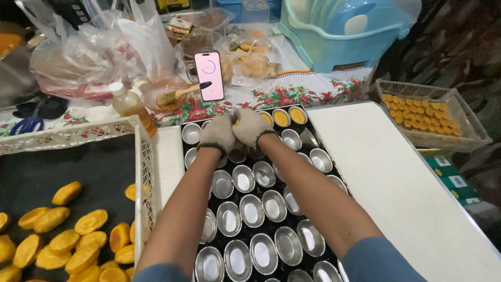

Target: Transferring small yellow cakes from a baking tray into a plastic crate.

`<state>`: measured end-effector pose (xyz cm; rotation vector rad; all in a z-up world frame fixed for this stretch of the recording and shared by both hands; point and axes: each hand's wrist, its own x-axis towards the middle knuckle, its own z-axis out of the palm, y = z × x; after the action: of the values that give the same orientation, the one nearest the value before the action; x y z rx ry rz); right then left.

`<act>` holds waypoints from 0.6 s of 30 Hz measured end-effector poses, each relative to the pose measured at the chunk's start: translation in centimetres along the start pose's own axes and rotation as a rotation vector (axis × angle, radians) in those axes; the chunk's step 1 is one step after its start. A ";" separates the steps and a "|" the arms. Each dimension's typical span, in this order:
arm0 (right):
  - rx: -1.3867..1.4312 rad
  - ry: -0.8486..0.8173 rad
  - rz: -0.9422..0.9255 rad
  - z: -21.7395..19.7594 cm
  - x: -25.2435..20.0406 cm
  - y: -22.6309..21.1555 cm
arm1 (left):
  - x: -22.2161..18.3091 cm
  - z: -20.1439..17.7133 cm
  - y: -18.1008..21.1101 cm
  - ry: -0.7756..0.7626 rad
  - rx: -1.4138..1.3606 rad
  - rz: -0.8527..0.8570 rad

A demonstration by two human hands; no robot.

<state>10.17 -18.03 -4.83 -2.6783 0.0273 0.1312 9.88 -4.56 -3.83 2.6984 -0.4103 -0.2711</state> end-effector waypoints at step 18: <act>-0.361 -0.207 0.327 -4.0 -4.1 -7.0 | 6.1 3.5 -1.3 -0.106 0.193 0.164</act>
<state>6.69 -13.58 2.22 -2.9809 0.4133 0.5640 15.06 -6.56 -8.29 2.8240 -0.7198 -0.3437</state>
